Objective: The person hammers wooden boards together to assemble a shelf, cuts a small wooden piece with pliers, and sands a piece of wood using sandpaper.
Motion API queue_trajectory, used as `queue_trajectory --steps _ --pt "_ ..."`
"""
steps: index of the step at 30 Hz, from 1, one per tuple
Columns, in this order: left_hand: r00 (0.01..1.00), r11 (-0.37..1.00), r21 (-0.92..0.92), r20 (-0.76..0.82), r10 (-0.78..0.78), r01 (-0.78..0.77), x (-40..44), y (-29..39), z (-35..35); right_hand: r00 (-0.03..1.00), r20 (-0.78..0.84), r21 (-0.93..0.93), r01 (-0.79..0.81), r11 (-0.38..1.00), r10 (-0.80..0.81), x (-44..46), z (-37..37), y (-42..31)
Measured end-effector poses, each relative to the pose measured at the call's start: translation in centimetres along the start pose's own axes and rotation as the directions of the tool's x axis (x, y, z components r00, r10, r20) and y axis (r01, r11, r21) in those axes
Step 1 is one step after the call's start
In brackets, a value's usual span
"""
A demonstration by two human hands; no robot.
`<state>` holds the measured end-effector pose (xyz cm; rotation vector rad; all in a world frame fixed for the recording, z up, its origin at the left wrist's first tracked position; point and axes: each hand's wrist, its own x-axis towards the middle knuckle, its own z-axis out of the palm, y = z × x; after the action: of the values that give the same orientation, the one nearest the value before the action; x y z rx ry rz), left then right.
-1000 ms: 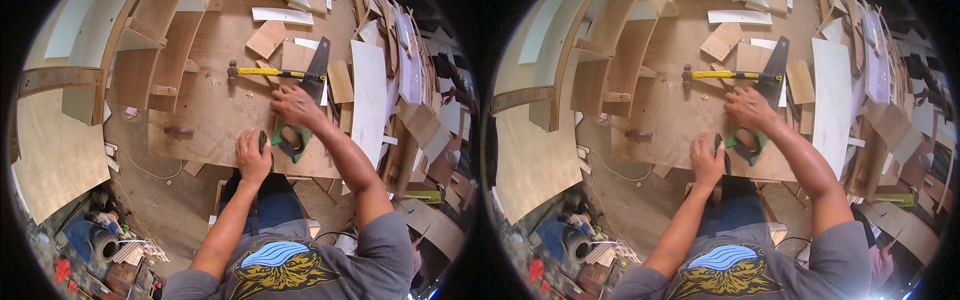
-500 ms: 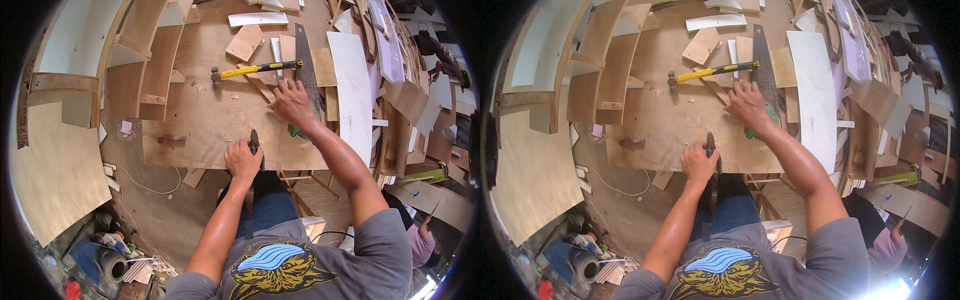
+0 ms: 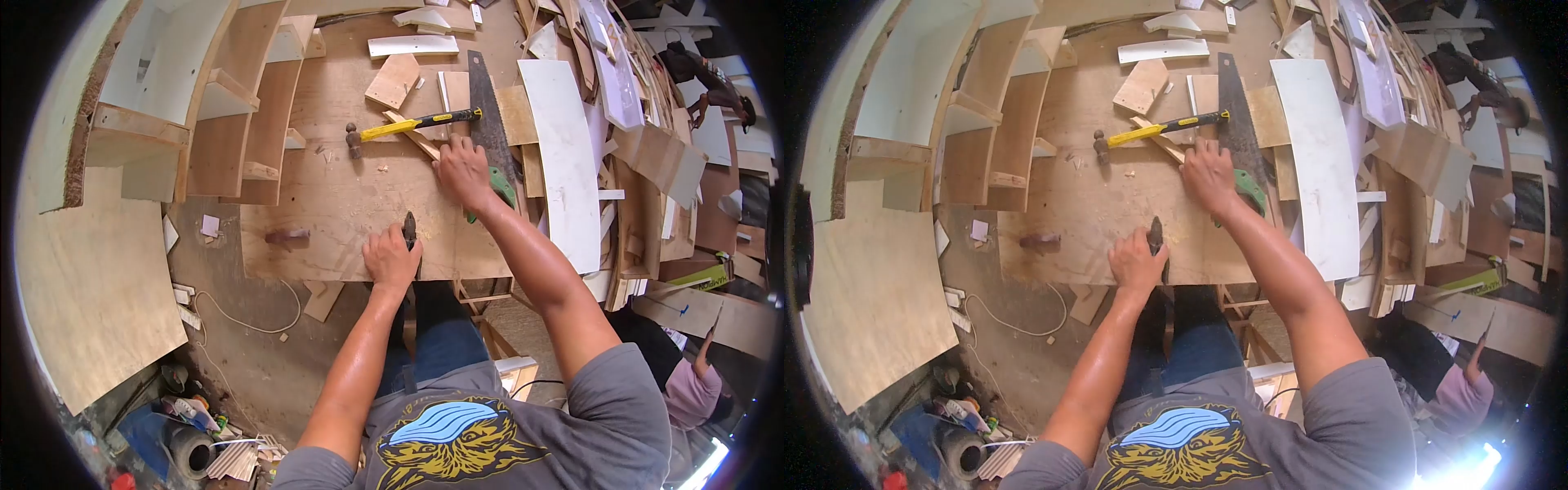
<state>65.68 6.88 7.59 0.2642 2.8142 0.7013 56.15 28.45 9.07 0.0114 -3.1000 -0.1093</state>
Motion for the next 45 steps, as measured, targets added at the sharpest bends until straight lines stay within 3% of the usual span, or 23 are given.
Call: queue_trajectory --steps 2,9,13,17,20,21,24,25,28,32,39,42,43,45 --pt "1.000 1.000 -0.013 -0.014 0.020 -0.021 0.1 -0.4 0.4 0.999 0.046 0.026 -0.017 1.000 0.016 0.3 0.0 0.0" --pt "1.000 0.999 0.053 0.001 -0.008 0.008 3.1 -1.1 -0.8 0.993 -0.098 0.026 0.061 0.998 -0.058 -1.6 2.6 -2.0" --pt "0.995 0.999 0.041 -0.100 -0.003 0.008 4.4 -2.4 -1.7 0.981 -0.021 0.001 -0.191 0.982 0.191 -2.1 1.7 -3.6" --pt "0.993 0.995 -0.006 -0.071 -0.095 0.095 4.4 -4.0 -2.7 0.944 -0.025 0.090 -0.325 0.941 0.329 -1.6 -0.7 -1.0" --pt "0.990 0.995 -0.063 -0.115 -0.084 0.077 3.9 -4.7 -2.4 0.963 -0.164 0.246 -0.168 0.955 0.212 -4.4 -2.7 0.8" --pt "0.988 0.997 -0.067 -0.148 -0.050 0.040 3.4 -5.0 -2.3 0.978 -0.035 0.242 -0.189 0.952 0.203 -6.2 -3.5 0.8" --pt "0.980 0.994 -0.098 -0.199 0.028 -0.048 2.1 -5.1 -2.0 0.990 -0.140 0.092 0.012 0.996 0.001 -12.7 -2.4 0.8" --pt "0.977 0.991 -0.112 -0.207 0.049 -0.073 1.8 -5.0 -1.9 0.995 -0.094 -0.072 0.015 0.997 -0.022 -14.5 0.2 1.9" --pt "0.973 0.993 -0.085 -0.221 0.061 -0.082 0.9 -4.0 -2.1 0.983 -0.151 -0.100 0.086 0.991 -0.101 -14.4 0.1 5.1" --pt "0.956 0.984 -0.071 -0.256 0.140 -0.163 0.9 -3.1 -1.5 0.925 -0.173 -0.260 0.289 0.921 -0.339 -12.8 0.7 9.2" --pt "0.936 0.959 -0.071 -0.248 0.250 -0.274 1.3 -0.1 -0.3 0.948 -0.243 -0.111 0.184 0.977 -0.206 -6.2 -2.4 13.7" --pt "0.934 0.950 -0.083 -0.226 0.277 -0.302 1.4 1.0 0.6 0.934 -0.241 -0.027 0.267 0.963 -0.265 -5.7 -2.2 14.2" --pt "0.934 0.949 -0.083 -0.220 0.280 -0.304 1.4 1.4 0.8 0.908 -0.275 -0.082 0.306 0.949 -0.316 -5.9 -2.1 14.4" --pt "0.935 0.950 -0.076 -0.216 0.282 -0.304 1.4 1.8 1.2 0.967 -0.244 0.051 0.088 0.995 -0.073 -8.3 -2.5 12.9"
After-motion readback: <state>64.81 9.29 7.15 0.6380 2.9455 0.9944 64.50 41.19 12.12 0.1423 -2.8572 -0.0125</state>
